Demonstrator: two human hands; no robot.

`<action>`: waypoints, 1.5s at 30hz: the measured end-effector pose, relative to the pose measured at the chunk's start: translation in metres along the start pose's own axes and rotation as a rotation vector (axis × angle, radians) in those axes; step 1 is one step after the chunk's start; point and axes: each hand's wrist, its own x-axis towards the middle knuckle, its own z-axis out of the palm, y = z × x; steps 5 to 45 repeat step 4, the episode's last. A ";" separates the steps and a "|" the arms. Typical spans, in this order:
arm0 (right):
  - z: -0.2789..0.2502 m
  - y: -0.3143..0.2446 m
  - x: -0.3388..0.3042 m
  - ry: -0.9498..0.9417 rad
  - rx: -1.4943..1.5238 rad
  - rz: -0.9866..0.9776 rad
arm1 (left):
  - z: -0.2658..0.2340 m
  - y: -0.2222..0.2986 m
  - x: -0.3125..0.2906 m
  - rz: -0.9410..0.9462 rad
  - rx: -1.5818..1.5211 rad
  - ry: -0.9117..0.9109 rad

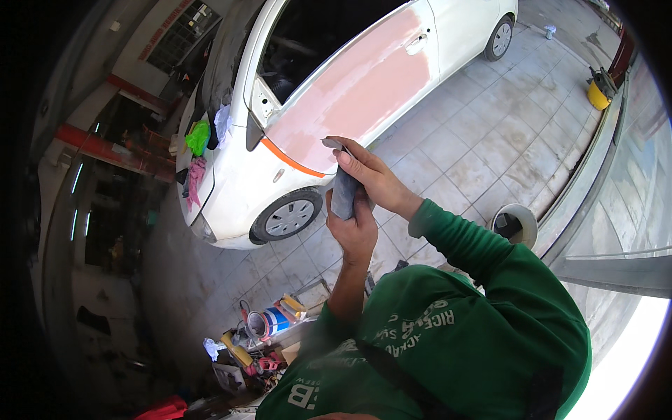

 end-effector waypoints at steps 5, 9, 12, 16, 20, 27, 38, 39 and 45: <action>-0.004 0.006 -0.002 -0.004 0.016 -0.069 | 0.007 0.002 -0.005 0.009 0.030 -0.001; -0.004 0.006 -0.002 -0.004 0.016 -0.069 | 0.007 0.002 -0.005 0.009 0.030 -0.001; -0.004 0.006 -0.002 -0.004 0.016 -0.069 | 0.007 0.002 -0.005 0.009 0.030 -0.001; -0.004 0.006 -0.002 -0.004 0.016 -0.069 | 0.007 0.002 -0.005 0.009 0.030 -0.001; -0.004 0.006 -0.002 -0.004 0.016 -0.069 | 0.007 0.002 -0.005 0.009 0.030 -0.001; -0.004 0.006 -0.002 -0.004 0.016 -0.069 | 0.007 0.002 -0.005 0.009 0.030 -0.001; -0.004 0.006 -0.002 -0.004 0.016 -0.069 | 0.007 0.002 -0.005 0.009 0.030 -0.001; -0.004 0.006 -0.002 -0.004 0.016 -0.069 | 0.007 0.002 -0.005 0.009 0.030 -0.001; -0.004 0.006 -0.002 -0.004 0.016 -0.069 | 0.007 0.002 -0.005 0.009 0.030 -0.001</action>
